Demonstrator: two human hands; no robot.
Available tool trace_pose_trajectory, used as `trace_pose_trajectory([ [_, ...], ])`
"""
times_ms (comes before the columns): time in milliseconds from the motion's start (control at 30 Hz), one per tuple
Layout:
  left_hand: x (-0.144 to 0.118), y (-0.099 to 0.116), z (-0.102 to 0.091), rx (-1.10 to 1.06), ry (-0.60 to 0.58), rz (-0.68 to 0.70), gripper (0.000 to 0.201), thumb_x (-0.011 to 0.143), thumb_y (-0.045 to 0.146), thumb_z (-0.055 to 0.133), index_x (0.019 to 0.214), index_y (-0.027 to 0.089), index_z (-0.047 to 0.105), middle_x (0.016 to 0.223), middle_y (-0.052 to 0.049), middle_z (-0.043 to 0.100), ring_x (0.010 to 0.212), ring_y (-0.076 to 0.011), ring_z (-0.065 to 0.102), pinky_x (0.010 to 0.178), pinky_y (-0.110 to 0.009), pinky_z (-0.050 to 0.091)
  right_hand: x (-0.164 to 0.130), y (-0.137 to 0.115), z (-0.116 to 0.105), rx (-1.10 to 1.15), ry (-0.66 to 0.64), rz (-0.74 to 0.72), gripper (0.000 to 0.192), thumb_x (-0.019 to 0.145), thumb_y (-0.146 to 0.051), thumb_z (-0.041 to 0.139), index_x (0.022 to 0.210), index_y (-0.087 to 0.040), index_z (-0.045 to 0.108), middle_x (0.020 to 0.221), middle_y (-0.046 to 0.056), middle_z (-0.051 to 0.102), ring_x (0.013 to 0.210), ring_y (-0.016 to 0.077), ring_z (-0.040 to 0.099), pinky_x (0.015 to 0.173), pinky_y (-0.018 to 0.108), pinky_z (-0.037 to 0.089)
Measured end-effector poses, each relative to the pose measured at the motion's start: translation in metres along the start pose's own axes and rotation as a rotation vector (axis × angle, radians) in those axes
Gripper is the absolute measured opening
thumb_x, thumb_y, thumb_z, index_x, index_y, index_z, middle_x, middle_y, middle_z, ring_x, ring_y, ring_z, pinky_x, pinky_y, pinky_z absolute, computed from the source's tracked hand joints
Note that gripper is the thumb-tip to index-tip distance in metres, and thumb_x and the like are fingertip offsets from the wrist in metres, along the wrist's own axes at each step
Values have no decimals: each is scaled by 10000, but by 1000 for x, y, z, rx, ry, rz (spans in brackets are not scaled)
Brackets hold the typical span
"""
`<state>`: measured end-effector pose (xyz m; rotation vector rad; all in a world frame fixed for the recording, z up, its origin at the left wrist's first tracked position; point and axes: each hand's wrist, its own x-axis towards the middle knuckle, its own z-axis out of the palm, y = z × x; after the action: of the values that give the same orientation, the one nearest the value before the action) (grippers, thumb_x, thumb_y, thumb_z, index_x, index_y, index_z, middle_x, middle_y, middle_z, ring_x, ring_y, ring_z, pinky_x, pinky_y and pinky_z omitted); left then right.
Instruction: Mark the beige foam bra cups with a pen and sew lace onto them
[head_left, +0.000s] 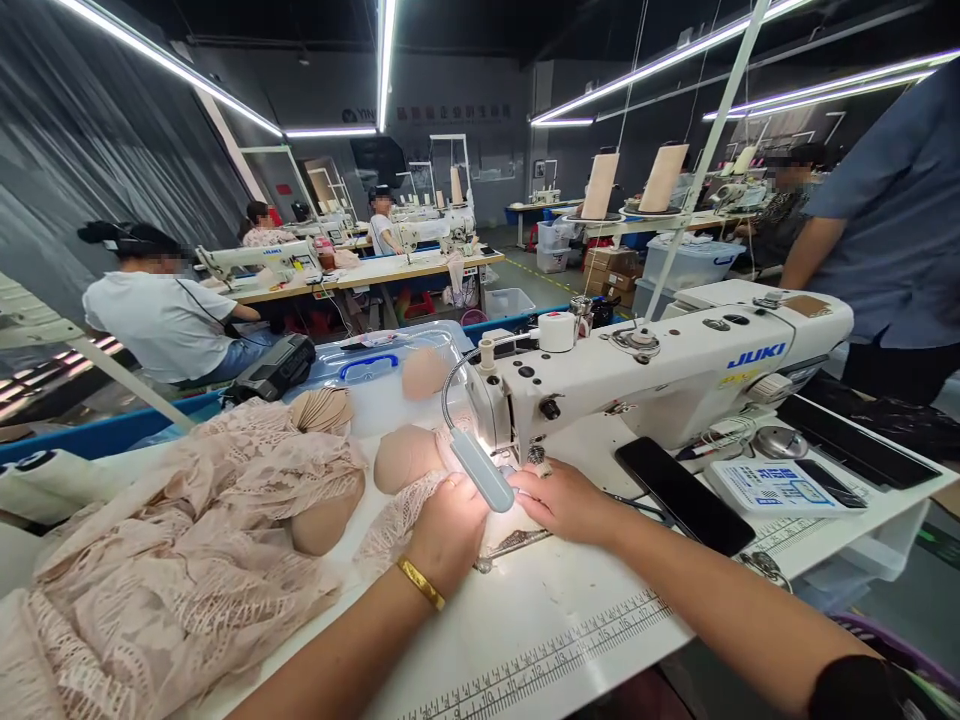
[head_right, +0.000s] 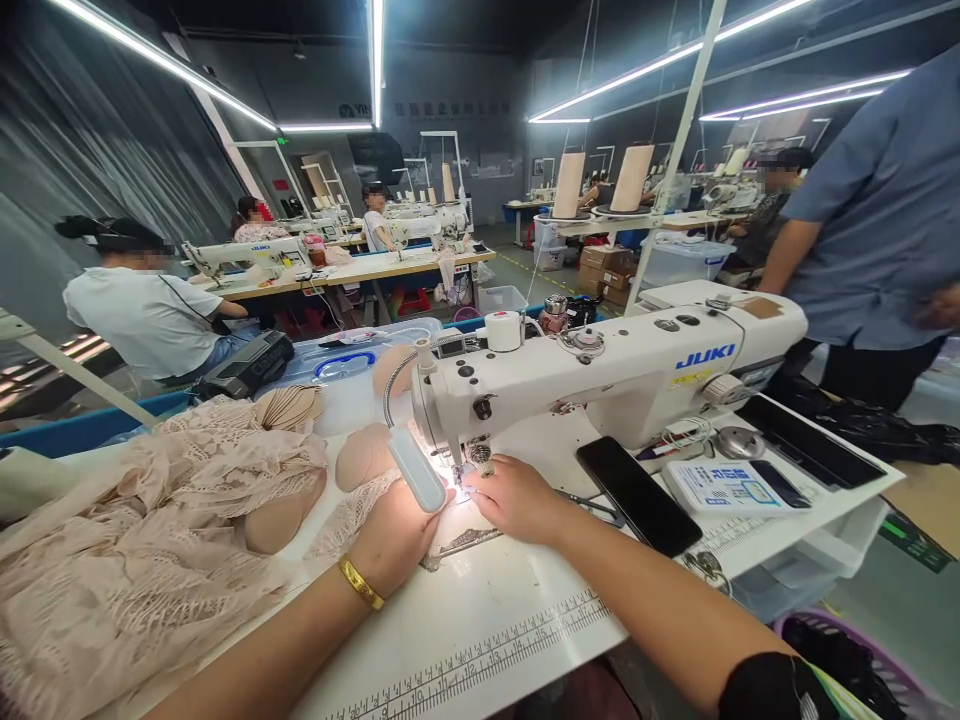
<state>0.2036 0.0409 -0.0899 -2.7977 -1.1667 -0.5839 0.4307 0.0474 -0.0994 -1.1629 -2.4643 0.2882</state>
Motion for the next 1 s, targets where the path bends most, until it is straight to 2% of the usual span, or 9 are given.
trace_pose_trajectory([
  [267, 2, -4, 4, 7, 2, -2, 254, 930, 52, 524, 934, 206, 726, 1022, -88, 766, 922, -264, 688, 849, -415, 559, -2, -1, -1, 7, -7, 11, 209, 1014, -176, 466, 953, -220, 661, 810, 38, 604, 799, 225, 509, 710, 306, 367],
  [433, 5, -5, 3, 38, -21, -20, 229, 996, 161, 506, 904, 199, 712, 933, -90, 729, 924, -274, 658, 857, -436, 527, -2, -3, -2, 9, 5, 10, 210, 1004, -173, 457, 912, -221, 641, 797, 29, 589, 773, 216, 499, 691, 299, 363],
  [533, 6, -2, 3, 77, -67, -46, 222, 1012, 184, 503, 942, 190, 713, 971, -99, 730, 953, -279, 653, 869, -439, 514, -2, -3, -1, 21, 18, 4, 209, 986, -166, 455, 852, -217, 606, 782, 21, 581, 759, 206, 500, 680, 295, 366],
  [667, 4, 3, 4, 144, -173, -97, 193, 964, 100, 532, 959, 169, 712, 1015, -120, 736, 987, -293, 660, 843, -427, 513, -3, -2, 5, 47, 47, 5, 192, 996, -200, 451, 888, -218, 609, 816, 23, 613, 759, 204, 522, 691, 303, 385],
  [767, -5, 7, -3, 193, -253, -155, 218, 919, 30, 530, 949, 156, 705, 964, -124, 724, 921, -287, 661, 773, -408, 510, -5, -1, 10, 24, 64, -1, 216, 1021, -230, 437, 903, -220, 618, 825, 31, 628, 747, 207, 539, 672, 312, 386],
  [867, -22, 13, -19, 221, -317, -214, 233, 887, -8, 534, 915, 160, 693, 921, -120, 705, 885, -274, 652, 739, -385, 506, -8, 0, 14, -3, 95, -27, 244, 1037, -242, 425, 899, -224, 625, 841, 47, 643, 770, 221, 576, 675, 325, 407],
  [1000, -43, 19, -36, 231, -367, -278, 243, 896, -5, 529, 942, 167, 695, 963, -123, 695, 952, -283, 644, 776, -391, 521, -9, 2, 20, -33, 128, -55, 278, 1050, -257, 407, 891, -231, 634, 852, 56, 650, 781, 230, 599, 687, 339, 441],
])
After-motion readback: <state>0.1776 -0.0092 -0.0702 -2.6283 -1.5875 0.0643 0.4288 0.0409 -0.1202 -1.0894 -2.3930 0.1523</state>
